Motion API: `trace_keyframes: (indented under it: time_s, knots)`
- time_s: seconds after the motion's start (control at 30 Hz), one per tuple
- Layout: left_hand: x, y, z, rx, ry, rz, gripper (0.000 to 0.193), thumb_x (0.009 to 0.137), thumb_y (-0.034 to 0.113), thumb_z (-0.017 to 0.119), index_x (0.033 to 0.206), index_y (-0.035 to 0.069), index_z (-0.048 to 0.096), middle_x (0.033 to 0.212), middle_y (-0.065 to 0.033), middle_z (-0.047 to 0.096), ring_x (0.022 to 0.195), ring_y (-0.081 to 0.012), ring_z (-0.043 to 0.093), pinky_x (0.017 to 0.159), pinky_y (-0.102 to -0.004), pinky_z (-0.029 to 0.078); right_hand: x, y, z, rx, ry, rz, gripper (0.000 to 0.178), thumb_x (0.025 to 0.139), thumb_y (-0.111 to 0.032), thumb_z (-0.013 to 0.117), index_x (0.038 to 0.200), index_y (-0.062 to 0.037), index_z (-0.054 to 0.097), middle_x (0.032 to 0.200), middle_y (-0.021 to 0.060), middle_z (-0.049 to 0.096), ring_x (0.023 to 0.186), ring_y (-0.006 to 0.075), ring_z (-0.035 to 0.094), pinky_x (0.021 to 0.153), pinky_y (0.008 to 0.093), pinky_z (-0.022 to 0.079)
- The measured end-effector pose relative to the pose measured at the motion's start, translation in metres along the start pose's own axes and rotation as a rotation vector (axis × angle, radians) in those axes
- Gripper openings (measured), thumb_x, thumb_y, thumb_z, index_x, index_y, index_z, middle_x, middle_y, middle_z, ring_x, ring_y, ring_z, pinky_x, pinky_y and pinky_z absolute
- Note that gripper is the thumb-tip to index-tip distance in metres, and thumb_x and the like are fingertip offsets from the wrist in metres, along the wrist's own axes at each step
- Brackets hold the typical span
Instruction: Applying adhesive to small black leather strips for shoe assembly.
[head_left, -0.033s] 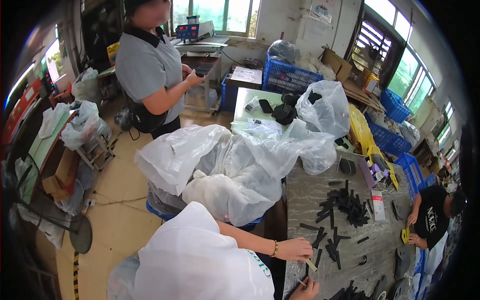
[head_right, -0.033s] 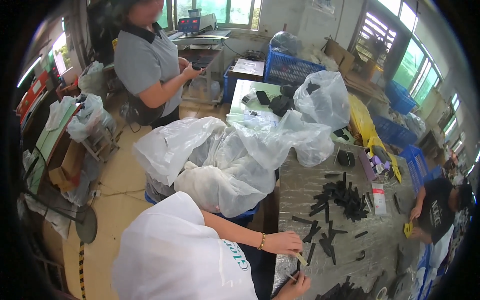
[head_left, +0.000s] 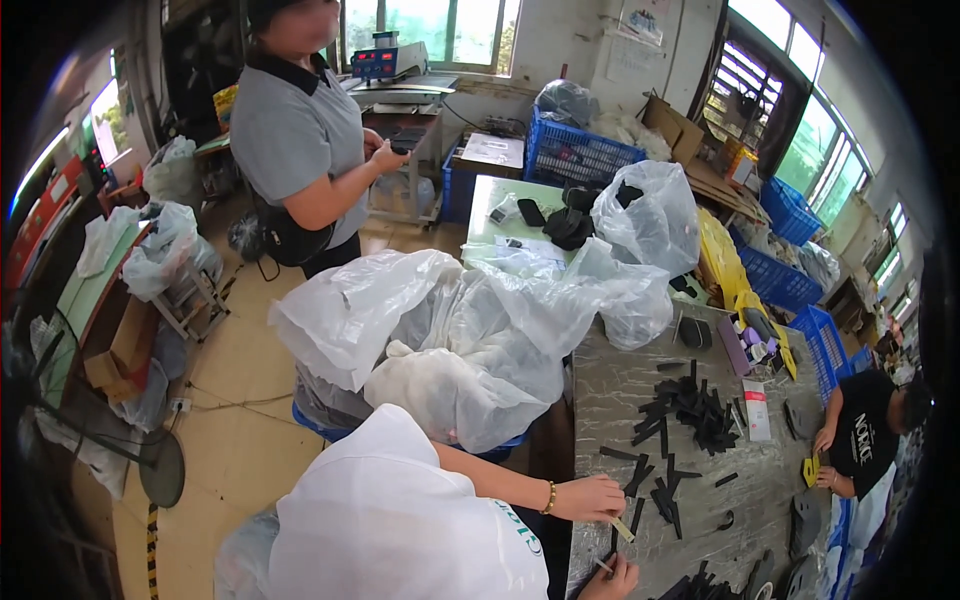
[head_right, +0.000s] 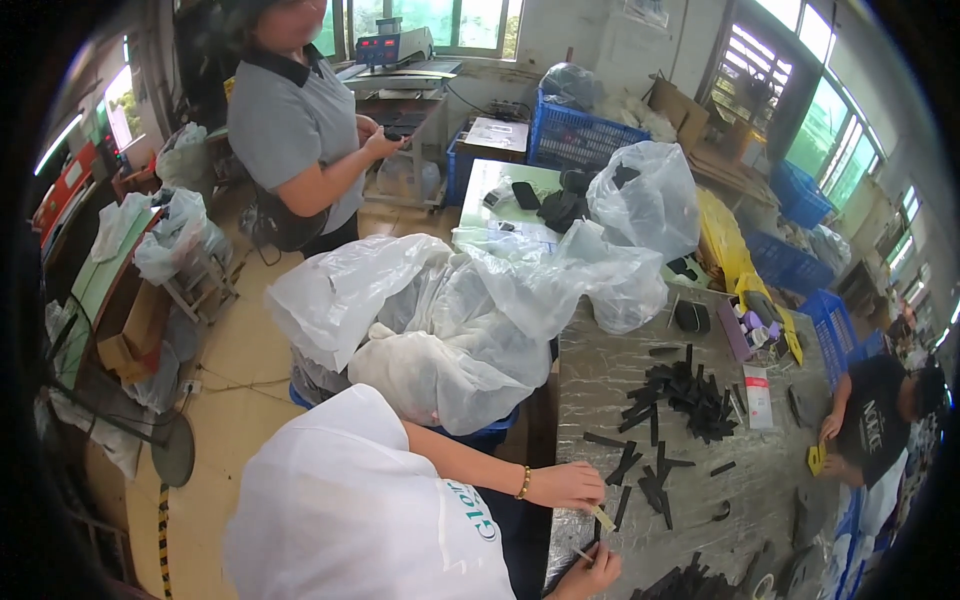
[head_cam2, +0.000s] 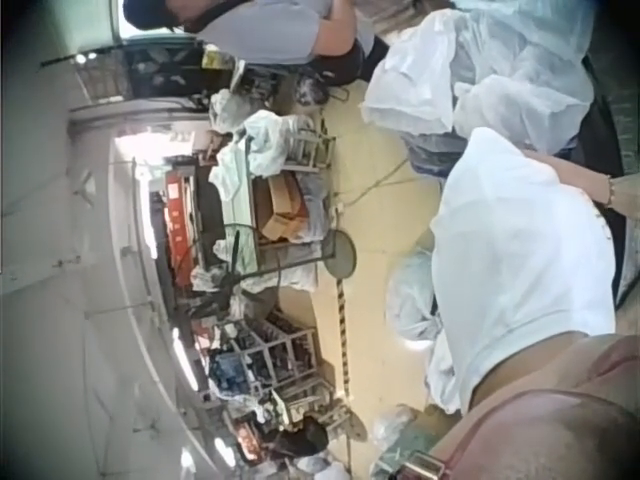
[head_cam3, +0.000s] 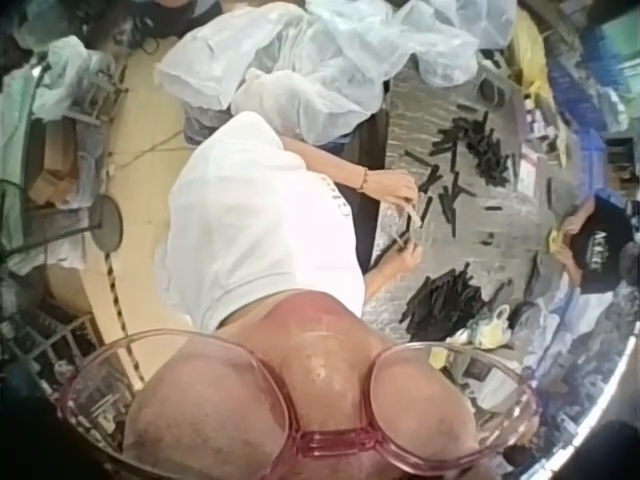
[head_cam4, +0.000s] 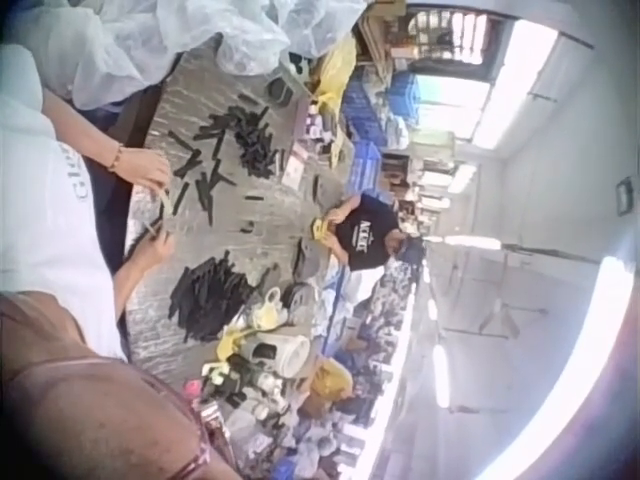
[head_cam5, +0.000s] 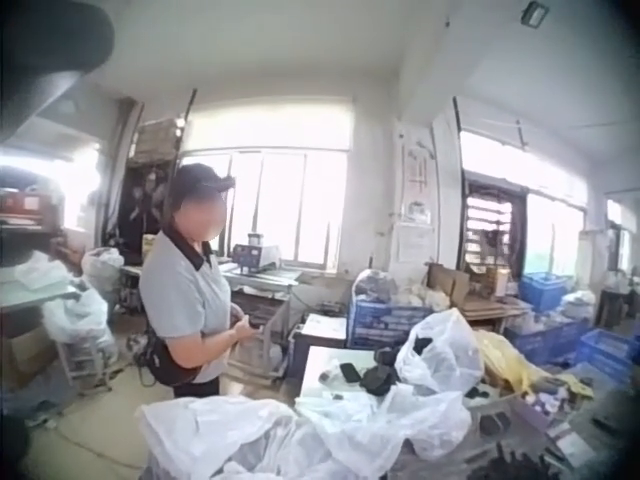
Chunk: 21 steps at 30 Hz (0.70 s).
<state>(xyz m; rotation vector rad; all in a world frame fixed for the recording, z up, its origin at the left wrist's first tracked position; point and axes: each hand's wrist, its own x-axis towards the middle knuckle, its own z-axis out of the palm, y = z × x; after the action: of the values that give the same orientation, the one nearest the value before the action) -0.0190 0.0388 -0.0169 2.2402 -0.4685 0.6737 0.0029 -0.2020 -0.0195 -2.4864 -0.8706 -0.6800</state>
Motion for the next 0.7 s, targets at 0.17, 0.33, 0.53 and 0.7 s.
trace_keyframes:
  time_s: [0.17,0.33,0.53,0.7]
  knots:
    - [-0.001,0.002,-0.004,-0.026,-0.094,-0.032,0.015,0.093,0.026,0.061,0.094,0.012,0.053,0.093,-0.0038,0.053,0.097,-0.0235,0.053,0.091,-0.0391,0.039,0.005,-0.006,-0.001,0.014,-0.022,-0.003,0.010,0.083,-0.008,0.073,0.092,-0.0045,0.076,0.079,0.0153,0.059,0.071,0.0349,0.058,0.065,0.0447,0.047]
    - [-0.004,-0.001,-0.001,-0.038,-0.056,-0.023,0.014,0.092,0.024,0.061,0.091,0.012,0.054,0.091,-0.0026,0.053,0.095,-0.0229,0.053,0.091,-0.0392,0.038,0.006,-0.006,0.003,0.036,0.002,-0.022,0.010,0.082,-0.010,0.074,0.091,-0.0056,0.076,0.076,0.0146,0.058,0.069,0.0349,0.057,0.063,0.0450,0.046]
    - [-0.009,0.003,-0.004,-0.023,-0.098,-0.047,0.016,0.095,0.027,0.059,0.095,0.012,0.053,0.094,-0.0049,0.053,0.098,-0.0243,0.053,0.092,-0.0401,0.039,0.000,0.000,0.004,0.016,0.009,-0.066,0.011,0.083,-0.015,0.074,0.091,-0.0086,0.077,0.074,0.0135,0.057,0.066,0.0338,0.055,0.059,0.0447,0.045]
    - [0.000,0.011,0.006,-0.067,-0.122,-0.007,0.016,0.092,0.026,0.061,0.090,0.012,0.054,0.089,-0.0057,0.055,0.094,-0.0260,0.054,0.087,-0.0409,0.041,-0.018,0.007,0.000,0.019,-0.012,0.013,0.011,0.082,-0.011,0.074,0.092,-0.0058,0.074,0.079,0.0143,0.058,0.073,0.0342,0.057,0.064,0.0449,0.046]
